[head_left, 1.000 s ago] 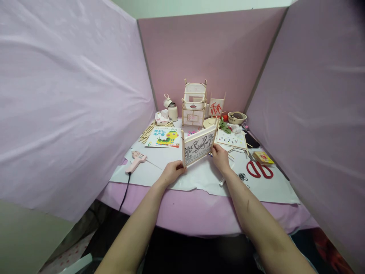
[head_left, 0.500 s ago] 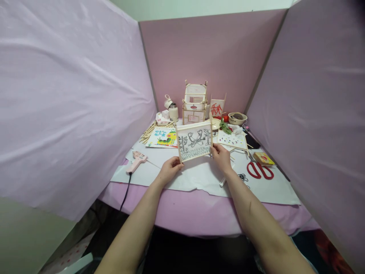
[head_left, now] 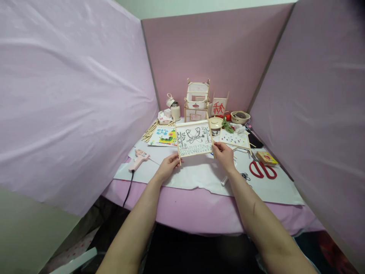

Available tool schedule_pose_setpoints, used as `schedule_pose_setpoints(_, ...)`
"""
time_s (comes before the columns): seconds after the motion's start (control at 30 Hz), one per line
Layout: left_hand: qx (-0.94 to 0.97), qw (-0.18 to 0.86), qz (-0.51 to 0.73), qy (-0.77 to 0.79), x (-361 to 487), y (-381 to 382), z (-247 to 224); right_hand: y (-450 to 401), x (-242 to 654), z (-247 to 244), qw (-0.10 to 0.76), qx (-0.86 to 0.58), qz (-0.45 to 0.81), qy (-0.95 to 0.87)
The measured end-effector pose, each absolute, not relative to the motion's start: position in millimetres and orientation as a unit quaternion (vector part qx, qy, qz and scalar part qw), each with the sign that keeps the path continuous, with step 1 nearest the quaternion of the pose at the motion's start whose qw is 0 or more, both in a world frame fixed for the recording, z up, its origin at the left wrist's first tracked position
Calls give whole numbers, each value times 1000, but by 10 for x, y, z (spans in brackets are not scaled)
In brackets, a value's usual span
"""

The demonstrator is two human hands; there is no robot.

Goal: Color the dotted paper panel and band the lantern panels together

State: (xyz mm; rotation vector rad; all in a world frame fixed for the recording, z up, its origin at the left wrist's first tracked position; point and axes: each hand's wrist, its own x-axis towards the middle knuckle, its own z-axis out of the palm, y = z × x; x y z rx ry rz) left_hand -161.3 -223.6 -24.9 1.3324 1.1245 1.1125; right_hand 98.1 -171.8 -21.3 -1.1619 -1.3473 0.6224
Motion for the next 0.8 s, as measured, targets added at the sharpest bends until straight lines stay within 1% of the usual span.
schedule_pose_setpoints(0.17, 517, 584, 445, 440, -1647, -2270, -184, -1695, 988, -230, 569, -517, 334, -545)
schedule_pose_setpoints(0.37, 438, 671, 463, 378, -1690, -2289, -136, -1689, 995, -228, 552, -528, 397, -508)
schedule_pose_setpoints(0.6, 406, 697, 509, 301, -1724, -2334, -135, -1650, 970, -333, 517, -526, 444, -509)
schedule_pose_setpoints(0.8, 444, 717, 477, 249, -1697, -2437, -100, -1652, 936, -424, 488, -514, 476, -521)
